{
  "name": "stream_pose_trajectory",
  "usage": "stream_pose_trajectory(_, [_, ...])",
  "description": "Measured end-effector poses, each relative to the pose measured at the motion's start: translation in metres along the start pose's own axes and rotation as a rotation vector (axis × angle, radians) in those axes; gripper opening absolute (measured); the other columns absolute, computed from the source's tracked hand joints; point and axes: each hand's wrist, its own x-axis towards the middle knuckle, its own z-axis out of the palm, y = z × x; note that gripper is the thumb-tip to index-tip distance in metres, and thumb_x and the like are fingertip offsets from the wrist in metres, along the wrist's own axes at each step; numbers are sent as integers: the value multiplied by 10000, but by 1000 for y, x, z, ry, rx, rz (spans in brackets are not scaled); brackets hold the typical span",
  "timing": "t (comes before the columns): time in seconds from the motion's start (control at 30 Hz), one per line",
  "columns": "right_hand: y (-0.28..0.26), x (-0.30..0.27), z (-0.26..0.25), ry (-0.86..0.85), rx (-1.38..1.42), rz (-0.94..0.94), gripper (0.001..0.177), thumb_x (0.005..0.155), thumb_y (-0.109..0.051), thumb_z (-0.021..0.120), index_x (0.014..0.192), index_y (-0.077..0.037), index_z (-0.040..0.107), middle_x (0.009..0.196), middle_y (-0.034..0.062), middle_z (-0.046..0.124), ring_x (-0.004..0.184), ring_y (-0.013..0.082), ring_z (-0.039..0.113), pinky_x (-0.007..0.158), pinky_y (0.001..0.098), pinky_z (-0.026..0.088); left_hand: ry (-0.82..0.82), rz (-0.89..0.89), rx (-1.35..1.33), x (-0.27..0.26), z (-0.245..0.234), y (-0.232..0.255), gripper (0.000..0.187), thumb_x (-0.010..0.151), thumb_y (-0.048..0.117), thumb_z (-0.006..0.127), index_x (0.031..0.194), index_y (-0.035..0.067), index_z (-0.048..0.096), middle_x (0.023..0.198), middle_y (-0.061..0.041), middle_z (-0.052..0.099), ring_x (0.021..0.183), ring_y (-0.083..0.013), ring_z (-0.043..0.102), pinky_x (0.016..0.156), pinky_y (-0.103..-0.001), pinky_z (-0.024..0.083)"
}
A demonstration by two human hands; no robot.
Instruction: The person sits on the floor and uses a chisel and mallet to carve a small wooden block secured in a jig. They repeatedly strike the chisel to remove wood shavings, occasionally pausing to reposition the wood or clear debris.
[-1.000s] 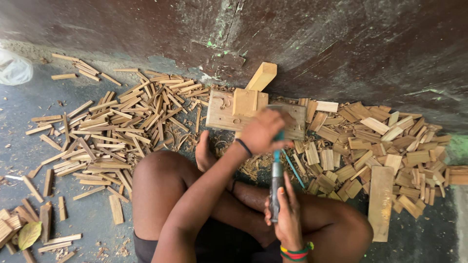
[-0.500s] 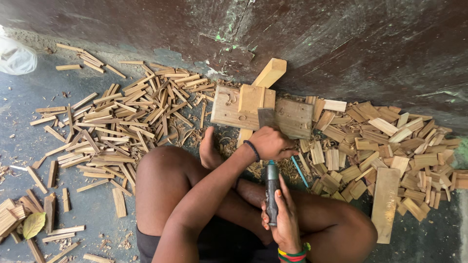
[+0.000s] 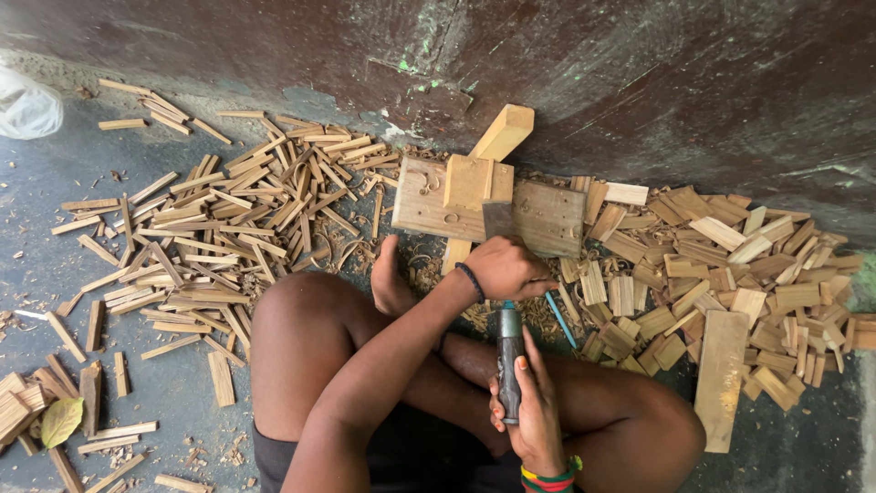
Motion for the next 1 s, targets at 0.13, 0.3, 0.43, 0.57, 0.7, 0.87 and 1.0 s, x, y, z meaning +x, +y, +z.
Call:
stream_pose_trajectory(0.13, [0, 1, 1, -2, 4, 2, 628, 988, -363, 486, 1595, -326, 330, 703, 113, 596, 406, 139, 514, 331, 273, 417, 28, 16, 1, -1, -2, -1, 316, 936, 385, 714, 757, 133, 775, 699, -86, 724, 631, -307, 693, 603, -421, 549])
stream_pose_trajectory(0.3, [2, 5, -1, 4, 6, 12, 619, 991, -362, 480, 1592, -333, 333, 701, 115, 598, 406, 143, 515, 330, 278, 417, 60, 12, -12, 0, -1, -2, 332, 933, 384, 708, 728, 128, 758, 701, -79, 725, 635, -307, 691, 618, -428, 553])
stream_pose_trajectory(0.43, [2, 8, -1, 3, 3, 18, 624, 995, -365, 481, 1599, -336, 326, 704, 116, 592, 414, 140, 516, 337, 274, 417, 7, -135, -34, 0, -2, -4, 330, 902, 420, 716, 737, 139, 775, 672, -104, 715, 604, -316, 692, 591, -434, 553])
stream_pose_trajectory(0.57, [0, 5, 3, -16, 26, 35, 634, 987, -397, 476, 1597, -357, 309, 715, 107, 591, 409, 132, 510, 331, 266, 410, -102, -255, -67, 2, -5, -5, 332, 899, 454, 703, 774, 160, 792, 654, -115, 711, 567, -316, 692, 571, -438, 551])
stream_pose_trajectory(0.7, [1, 2, 14, 11, 29, 75, 643, 975, -421, 477, 1592, -387, 299, 706, 102, 575, 409, 131, 501, 328, 263, 398, -142, -255, -103, 4, -9, -9, 357, 913, 459, 694, 751, 154, 785, 635, -108, 705, 568, -320, 682, 584, -448, 550])
stream_pose_trajectory(0.87, [8, 2, 24, 8, 47, 78, 656, 969, -444, 476, 1593, -388, 281, 698, 90, 565, 405, 128, 496, 331, 259, 400, -194, -262, -79, -1, -5, -16, 414, 932, 480, 697, 699, 143, 760, 636, -104, 700, 578, -320, 677, 594, -447, 552])
stream_pose_trajectory(1.0, [11, 5, 28, 14, 15, 76, 663, 971, -435, 478, 1598, -403, 263, 686, 82, 556, 413, 127, 495, 340, 262, 401, -111, -191, -68, -4, -3, -20, 326, 906, 467, 698, 779, 180, 785, 670, -98, 709, 568, -314, 678, 562, -442, 547])
